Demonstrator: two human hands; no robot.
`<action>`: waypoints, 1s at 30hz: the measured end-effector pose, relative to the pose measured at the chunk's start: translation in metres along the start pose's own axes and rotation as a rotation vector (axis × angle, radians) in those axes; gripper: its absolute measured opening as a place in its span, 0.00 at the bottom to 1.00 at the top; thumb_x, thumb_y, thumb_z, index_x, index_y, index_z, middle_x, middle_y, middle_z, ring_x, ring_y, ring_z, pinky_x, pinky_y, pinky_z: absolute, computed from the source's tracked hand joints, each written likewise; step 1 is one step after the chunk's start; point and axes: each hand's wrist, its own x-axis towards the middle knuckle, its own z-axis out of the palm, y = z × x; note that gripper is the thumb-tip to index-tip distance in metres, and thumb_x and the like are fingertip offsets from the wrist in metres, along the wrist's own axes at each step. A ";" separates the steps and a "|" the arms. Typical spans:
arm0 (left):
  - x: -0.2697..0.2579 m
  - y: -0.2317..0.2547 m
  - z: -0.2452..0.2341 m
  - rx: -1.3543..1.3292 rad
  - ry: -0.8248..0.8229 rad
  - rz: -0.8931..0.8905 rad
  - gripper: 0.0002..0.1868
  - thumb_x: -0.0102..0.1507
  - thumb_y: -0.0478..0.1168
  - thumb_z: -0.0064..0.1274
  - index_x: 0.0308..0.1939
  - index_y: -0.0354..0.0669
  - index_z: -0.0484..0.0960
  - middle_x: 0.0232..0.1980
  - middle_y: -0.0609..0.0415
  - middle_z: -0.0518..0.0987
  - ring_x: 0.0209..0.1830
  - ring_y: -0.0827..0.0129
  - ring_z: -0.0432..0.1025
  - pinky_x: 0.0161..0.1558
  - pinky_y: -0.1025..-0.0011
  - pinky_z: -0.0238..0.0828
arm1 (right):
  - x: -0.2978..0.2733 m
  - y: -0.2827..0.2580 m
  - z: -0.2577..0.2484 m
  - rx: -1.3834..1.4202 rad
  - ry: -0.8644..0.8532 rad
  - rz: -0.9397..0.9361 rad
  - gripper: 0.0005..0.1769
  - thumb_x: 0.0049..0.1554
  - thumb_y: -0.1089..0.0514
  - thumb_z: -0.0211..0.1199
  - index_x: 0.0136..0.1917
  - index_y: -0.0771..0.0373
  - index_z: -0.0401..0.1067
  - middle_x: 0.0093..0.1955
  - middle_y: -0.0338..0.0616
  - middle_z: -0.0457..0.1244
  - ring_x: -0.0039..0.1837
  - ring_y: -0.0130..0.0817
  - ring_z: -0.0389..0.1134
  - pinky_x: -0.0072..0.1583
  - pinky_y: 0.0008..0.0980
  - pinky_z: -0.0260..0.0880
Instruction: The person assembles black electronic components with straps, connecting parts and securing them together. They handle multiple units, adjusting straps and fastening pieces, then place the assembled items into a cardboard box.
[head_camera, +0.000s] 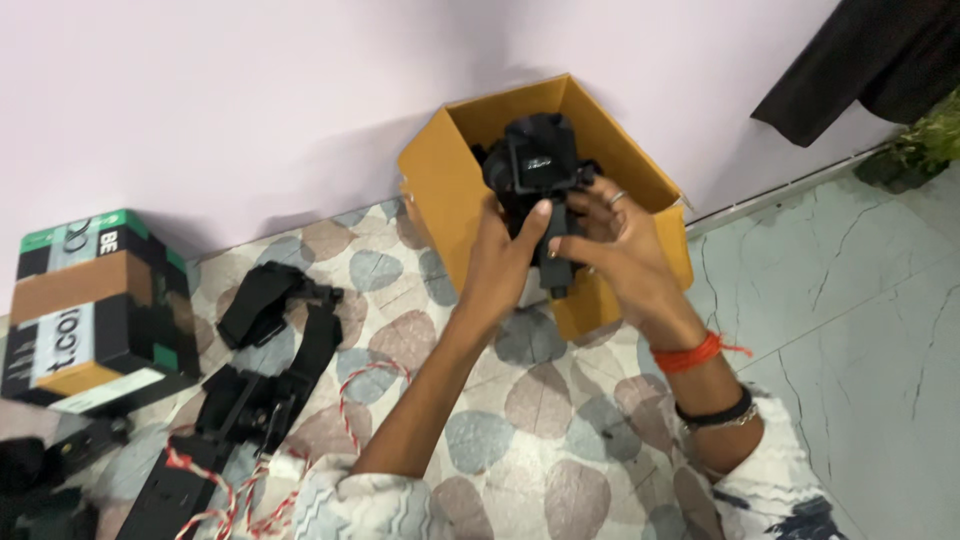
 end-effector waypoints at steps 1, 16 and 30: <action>0.014 0.001 0.004 0.007 0.027 -0.003 0.38 0.66 0.54 0.53 0.69 0.32 0.58 0.59 0.39 0.78 0.59 0.56 0.76 0.59 0.63 0.71 | 0.010 -0.003 -0.006 -0.054 0.009 -0.013 0.40 0.48 0.70 0.70 0.73 0.66 0.63 0.66 0.47 0.63 0.68 0.36 0.65 0.67 0.36 0.69; 0.158 -0.042 0.054 0.490 -0.092 -0.111 0.41 0.65 0.36 0.48 0.79 0.40 0.46 0.48 0.33 0.82 0.51 0.39 0.76 0.54 0.50 0.71 | 0.156 0.027 -0.045 -1.048 0.148 -0.045 0.50 0.47 0.59 0.73 0.79 0.56 0.56 0.61 0.59 0.67 0.60 0.55 0.70 0.60 0.42 0.71; 0.164 -0.076 0.053 0.905 -0.325 -0.091 0.37 0.58 0.33 0.56 0.71 0.39 0.61 0.65 0.41 0.70 0.58 0.41 0.72 0.52 0.49 0.72 | 0.194 0.115 -0.062 -1.661 -0.110 -0.104 0.46 0.52 0.66 0.65 0.80 0.61 0.53 0.55 0.60 0.65 0.53 0.57 0.69 0.50 0.49 0.75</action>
